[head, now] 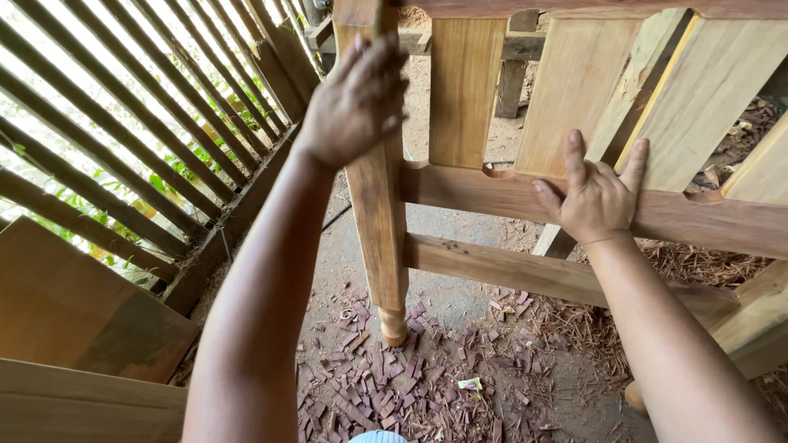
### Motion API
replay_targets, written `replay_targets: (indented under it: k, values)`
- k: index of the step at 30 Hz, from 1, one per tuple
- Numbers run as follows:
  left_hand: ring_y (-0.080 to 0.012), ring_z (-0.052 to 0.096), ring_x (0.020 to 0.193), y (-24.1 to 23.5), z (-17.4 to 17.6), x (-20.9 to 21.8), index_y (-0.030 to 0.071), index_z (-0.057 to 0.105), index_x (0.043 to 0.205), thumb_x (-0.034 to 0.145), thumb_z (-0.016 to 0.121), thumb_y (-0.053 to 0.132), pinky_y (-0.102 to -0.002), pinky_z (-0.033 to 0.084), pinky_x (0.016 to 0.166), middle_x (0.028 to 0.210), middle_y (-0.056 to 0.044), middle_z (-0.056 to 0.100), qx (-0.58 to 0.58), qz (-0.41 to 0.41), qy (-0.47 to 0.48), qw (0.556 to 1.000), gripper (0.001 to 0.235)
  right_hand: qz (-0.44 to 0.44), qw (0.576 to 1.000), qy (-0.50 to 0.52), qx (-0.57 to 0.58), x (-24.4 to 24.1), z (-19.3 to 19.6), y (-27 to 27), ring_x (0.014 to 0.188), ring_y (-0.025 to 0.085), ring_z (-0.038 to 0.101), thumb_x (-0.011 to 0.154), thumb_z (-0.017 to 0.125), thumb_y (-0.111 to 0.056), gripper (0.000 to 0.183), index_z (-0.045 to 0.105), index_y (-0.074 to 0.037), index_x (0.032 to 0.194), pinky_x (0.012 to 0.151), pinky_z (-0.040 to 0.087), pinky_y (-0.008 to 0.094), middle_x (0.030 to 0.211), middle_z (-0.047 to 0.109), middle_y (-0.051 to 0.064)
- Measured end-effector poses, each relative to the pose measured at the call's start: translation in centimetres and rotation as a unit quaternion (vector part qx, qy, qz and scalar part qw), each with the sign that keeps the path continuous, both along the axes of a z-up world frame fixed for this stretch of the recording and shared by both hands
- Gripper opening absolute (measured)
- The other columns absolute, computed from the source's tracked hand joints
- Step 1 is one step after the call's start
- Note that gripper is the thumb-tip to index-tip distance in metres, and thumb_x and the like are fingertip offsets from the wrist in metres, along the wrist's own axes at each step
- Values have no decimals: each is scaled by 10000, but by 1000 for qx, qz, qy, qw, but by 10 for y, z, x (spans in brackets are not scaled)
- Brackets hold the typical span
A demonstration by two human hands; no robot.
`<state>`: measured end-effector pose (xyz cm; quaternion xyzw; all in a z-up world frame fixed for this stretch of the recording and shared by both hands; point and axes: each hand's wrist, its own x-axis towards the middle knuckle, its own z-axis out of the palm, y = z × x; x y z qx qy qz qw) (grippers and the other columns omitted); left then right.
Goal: The person sits on the ground and sands a wooden chair using a sanding block. They smooth the horizontal slats and the vertical legs of the chair, generating wood shavings that fall onto the dirt floor.
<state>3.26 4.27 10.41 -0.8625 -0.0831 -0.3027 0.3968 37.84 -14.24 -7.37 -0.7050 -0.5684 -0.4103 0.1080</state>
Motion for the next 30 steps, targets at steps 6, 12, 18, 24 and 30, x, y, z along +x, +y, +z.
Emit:
replay_targets:
  k: [6,12,18,24,30]
  values:
    - [-254,252,1512,4,-20,-5,116,685,1240,1055,656,327,-415,208,1284,1486,-71,514,11,11,-42,999,282,2,1000,21,-12,-3,6,2,773,122,658,1063,169,-730,862,-90,-146,1642,1234,-40,541,643,575,-30]
    - [-233,347,1428,-36,-67,-26,88,697,1216,939,656,400,-418,232,1219,1417,-62,567,-3,-11,54,998,419,6,1000,20,-9,-3,4,2,731,126,642,1075,161,-739,851,-84,-134,1621,1242,-52,551,649,567,-35]
    - [-272,331,1458,4,8,-8,180,680,1229,983,656,509,-452,204,1241,1463,-52,522,34,17,51,998,411,16,1000,18,7,-3,2,2,770,125,653,1065,160,-712,840,-89,-151,1638,1236,-56,542,640,562,-24]
    - [-344,315,1441,-16,32,3,81,624,1388,981,633,513,-477,170,1200,1553,-154,443,-36,44,-52,997,594,20,1000,22,9,-5,3,2,762,129,659,1066,181,-714,834,-78,-154,1627,1270,-47,574,642,576,-22]
    - [-62,-34,1446,4,4,-2,280,563,1226,1095,481,374,-334,-5,1296,1552,111,23,161,110,-197,961,181,32,999,13,25,-4,4,3,771,124,654,1085,175,-717,832,-85,-150,1635,1237,-53,551,673,583,-36]
